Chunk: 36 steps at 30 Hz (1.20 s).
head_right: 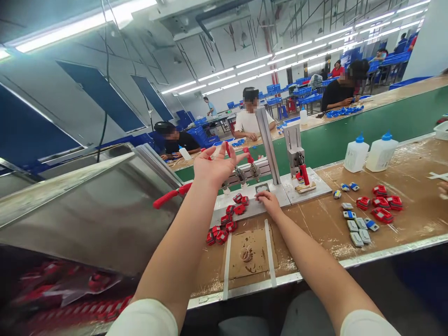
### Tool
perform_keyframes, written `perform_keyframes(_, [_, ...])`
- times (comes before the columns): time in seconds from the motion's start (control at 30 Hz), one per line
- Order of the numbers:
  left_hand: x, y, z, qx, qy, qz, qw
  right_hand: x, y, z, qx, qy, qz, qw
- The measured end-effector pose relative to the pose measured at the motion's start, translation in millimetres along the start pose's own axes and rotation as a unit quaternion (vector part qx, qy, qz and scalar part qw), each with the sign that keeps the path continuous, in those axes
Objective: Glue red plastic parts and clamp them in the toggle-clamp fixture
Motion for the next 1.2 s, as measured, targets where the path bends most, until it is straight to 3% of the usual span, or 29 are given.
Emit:
perform_keyframes(0.23, [-3, 3.3, 44, -0.096, 0.126, 0.109, 0.981, -19, 34, -20, -0.169, -0.04, -0.142, 0.975])
perform_keyframes(0.3, [-10, -9.4, 43, -0.132, 0.151, 0.154, 0.968, -21, 34, -20, -0.187, -0.042, -0.172, 0.966])
perform_keyframes(0.37, [-18, -35.6, 35, -0.143, 0.167, 0.244, 0.945, -24, 32, -20, -0.198, -0.048, -0.189, 0.961])
perform_keyframes(0.43, [-31, -74.5, 22, -0.119, 0.173, 0.405, 0.89, -31, 32, -24, -0.234, -0.056, -0.205, 0.949])
perform_keyframes(0.53, [-59, -142.5, -1, -0.065, 0.158, 0.673, 0.72, -44, 41, -40, -0.346, -0.083, -0.276, 0.893])
perform_keyframes(0.57, [-70, -163.1, -6, -0.052, 0.148, 0.717, 0.679, -48, 44, -48, -0.382, -0.101, -0.311, 0.865])
perform_keyframes(0.63, [-89, -193.9, -11, -0.032, 0.145, 0.751, 0.643, -55, 53, -64, -0.432, -0.14, -0.372, 0.81])
perform_keyframes(0.7, [-104, -208.5, -8, -0.014, 0.158, 0.756, 0.635, -59, 60, -78, -0.461, -0.161, -0.414, 0.768])
perform_keyframes(0.8, [-115, -210.0, 6, 0.007, 0.164, 0.771, 0.616, -60, 70, -92, -0.484, -0.164, -0.446, 0.735])
perform_keyframes(0.9, [-120, -205.8, 23, 0.006, 0.145, 0.805, 0.575, -64, 76, -100, -0.503, -0.173, -0.448, 0.719])
perform_keyframes(1.0, [-126, -201.4, 31, -0.019, 0.157, 0.861, 0.484, -65, 78, -103, -0.515, -0.183, -0.447, 0.708])
perform_keyframes(1.1, [-128, -194.6, 19, -0.064, 0.204, 0.898, 0.384, -58, 76, -104, -0.511, -0.194, -0.463, 0.698])
perform_keyframes(1.2, [-118, -191.5, -16, -0.074, 0.248, 0.901, 0.348, -46, 70, -104, -0.504, -0.199, -0.464, 0.701])
Point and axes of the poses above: each hand's wrist, its own z-axis towards the middle knuckle, its own y-axis out of the palm, x = y × z, the point moved 4 cm from there along z, towards the middle knuckle
